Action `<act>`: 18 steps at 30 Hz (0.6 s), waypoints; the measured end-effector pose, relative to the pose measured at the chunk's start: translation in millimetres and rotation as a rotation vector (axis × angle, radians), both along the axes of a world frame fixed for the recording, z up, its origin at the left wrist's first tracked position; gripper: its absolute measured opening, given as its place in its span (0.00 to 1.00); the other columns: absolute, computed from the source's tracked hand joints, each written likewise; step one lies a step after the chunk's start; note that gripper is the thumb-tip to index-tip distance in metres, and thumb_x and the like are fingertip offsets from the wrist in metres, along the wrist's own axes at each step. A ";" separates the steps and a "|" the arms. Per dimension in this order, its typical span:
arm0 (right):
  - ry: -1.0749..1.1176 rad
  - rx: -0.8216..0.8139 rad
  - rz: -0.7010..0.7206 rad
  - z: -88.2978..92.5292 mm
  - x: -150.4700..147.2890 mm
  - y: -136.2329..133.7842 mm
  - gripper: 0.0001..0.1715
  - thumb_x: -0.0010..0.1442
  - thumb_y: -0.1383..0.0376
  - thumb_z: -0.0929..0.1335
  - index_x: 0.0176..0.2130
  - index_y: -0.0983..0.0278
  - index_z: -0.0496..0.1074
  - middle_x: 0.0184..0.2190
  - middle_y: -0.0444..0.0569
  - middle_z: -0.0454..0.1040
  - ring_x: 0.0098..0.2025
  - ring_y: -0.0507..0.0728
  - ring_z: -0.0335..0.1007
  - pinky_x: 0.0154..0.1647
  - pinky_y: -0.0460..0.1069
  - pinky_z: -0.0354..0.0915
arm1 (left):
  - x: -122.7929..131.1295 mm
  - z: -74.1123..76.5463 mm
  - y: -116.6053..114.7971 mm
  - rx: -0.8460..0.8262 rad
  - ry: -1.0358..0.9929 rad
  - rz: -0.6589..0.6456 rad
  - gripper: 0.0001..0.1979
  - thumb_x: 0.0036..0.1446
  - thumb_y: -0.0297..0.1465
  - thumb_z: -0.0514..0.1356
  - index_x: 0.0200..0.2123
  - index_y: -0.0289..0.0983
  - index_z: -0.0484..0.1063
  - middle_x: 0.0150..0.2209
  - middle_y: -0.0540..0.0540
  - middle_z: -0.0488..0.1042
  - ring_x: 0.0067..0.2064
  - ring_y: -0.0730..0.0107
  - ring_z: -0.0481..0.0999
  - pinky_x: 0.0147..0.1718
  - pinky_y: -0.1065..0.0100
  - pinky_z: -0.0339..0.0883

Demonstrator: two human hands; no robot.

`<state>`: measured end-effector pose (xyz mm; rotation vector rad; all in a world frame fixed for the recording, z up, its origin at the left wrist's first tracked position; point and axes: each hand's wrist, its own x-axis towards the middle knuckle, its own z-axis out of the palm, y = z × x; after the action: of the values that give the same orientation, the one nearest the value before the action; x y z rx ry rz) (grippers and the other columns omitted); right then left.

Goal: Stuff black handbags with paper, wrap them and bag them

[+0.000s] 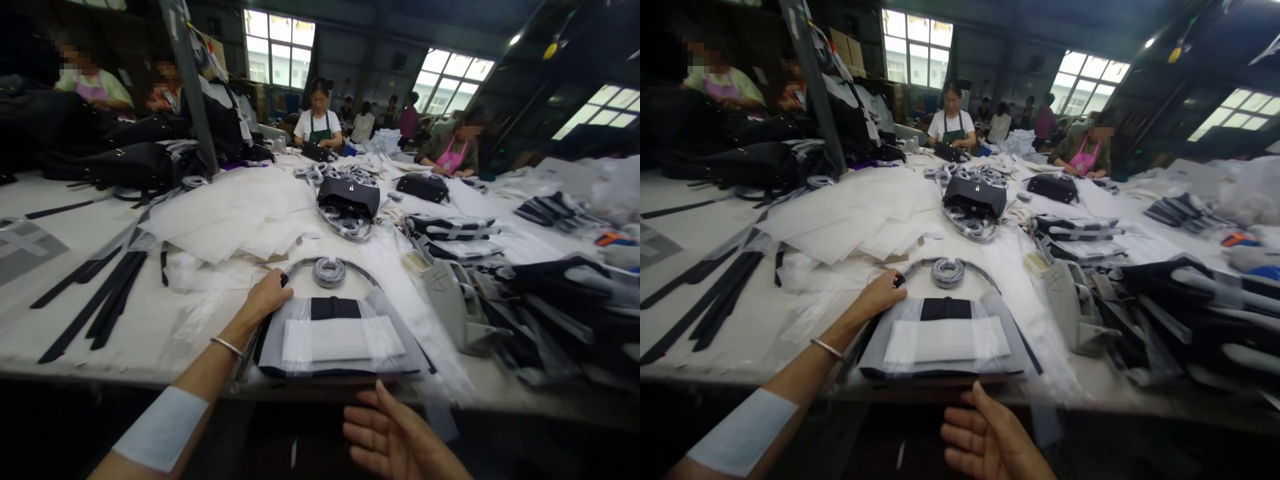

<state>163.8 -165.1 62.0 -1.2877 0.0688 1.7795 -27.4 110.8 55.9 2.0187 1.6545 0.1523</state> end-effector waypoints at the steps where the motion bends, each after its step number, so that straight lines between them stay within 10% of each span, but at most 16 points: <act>1: 0.056 -0.002 -0.058 3.9 -4.5 4.9 0.43 0.36 0.46 0.82 0.41 0.67 0.68 0.46 0.65 0.77 0.50 0.68 0.76 0.48 0.56 0.73 | 1.7 -0.5 0.5 -0.009 0.016 -0.007 0.22 0.56 0.34 0.62 0.54 0.36 0.66 0.52 0.38 0.74 0.51 0.54 0.75 0.47 0.60 0.67; 9: 0.172 0.026 -0.373 14.8 -27.6 24.3 0.51 0.42 0.52 0.82 0.55 0.69 0.60 0.57 0.70 0.66 0.61 0.73 0.65 0.56 0.61 0.70 | 0.9 2.4 10.3 -0.091 0.030 -0.063 0.17 0.64 0.39 0.60 0.51 0.35 0.69 0.49 0.43 0.73 0.47 0.61 0.75 0.46 0.54 0.72; 18: -0.047 -0.089 -0.339 26.4 -12.0 48.6 0.34 0.57 0.46 0.72 0.50 0.67 0.67 0.38 0.56 0.76 0.47 0.66 0.75 0.47 0.60 0.73 | -27.2 -1.8 -11.5 -0.148 -0.131 -0.270 0.19 0.61 0.47 0.58 0.37 0.36 0.73 0.35 0.48 0.76 0.38 0.63 0.77 0.35 0.66 0.69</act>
<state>151.8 -116.5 88.5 -1.2946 0.3239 1.4691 -54.6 99.4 54.1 2.0487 1.2617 0.0617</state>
